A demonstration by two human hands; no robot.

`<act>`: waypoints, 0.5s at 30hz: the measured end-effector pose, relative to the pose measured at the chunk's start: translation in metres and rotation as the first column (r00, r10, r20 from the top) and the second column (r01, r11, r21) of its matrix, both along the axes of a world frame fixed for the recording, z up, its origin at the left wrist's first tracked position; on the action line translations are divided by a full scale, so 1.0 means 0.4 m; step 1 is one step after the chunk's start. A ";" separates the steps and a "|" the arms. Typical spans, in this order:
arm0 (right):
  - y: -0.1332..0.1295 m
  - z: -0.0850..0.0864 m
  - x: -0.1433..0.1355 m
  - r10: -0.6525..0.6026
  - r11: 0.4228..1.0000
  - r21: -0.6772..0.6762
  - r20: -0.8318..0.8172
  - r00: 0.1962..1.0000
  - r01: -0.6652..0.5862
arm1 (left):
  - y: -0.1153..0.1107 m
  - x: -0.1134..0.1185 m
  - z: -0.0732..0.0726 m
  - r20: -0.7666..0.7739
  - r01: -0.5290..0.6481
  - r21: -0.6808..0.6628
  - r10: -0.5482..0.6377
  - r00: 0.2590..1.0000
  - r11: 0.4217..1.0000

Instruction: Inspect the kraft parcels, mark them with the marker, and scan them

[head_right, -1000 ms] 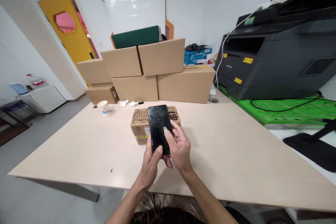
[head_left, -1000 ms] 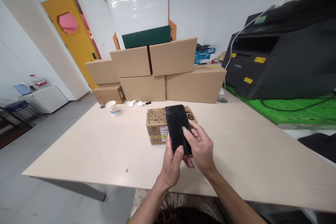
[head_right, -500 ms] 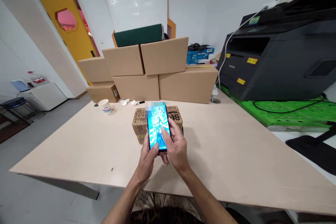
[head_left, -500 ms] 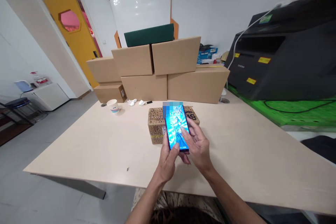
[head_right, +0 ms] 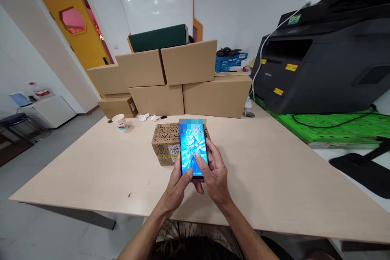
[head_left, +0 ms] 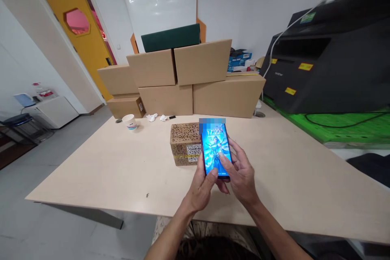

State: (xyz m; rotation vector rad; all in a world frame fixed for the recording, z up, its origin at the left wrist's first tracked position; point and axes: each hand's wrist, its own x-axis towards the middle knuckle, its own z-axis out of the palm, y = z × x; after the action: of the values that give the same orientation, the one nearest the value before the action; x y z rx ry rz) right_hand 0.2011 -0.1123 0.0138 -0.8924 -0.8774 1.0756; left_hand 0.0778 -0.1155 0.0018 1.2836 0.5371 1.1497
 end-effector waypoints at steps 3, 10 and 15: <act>-0.006 -0.019 0.031 -0.101 0.995 0.002 -0.095 0.990 0.102 | 0.002 0.017 0.004 -0.072 0.087 0.003 -0.086 0.994 0.996; 0.061 -0.084 0.228 -0.550 0.833 0.014 -0.089 0.831 0.553 | -0.004 0.001 -0.049 -0.187 0.110 -0.014 -0.111 0.976 0.994; 0.145 -0.167 0.377 -0.554 0.805 -0.190 0.102 0.826 0.563 | -0.028 -0.040 -0.067 -0.232 0.031 -0.076 -0.048 0.972 0.997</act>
State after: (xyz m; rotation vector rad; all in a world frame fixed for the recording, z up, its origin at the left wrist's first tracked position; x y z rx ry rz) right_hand 0.3521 -0.0542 -0.0532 -1.2619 -0.4771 0.6345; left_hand 0.0617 -0.1267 -0.0252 1.3694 0.7176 0.9430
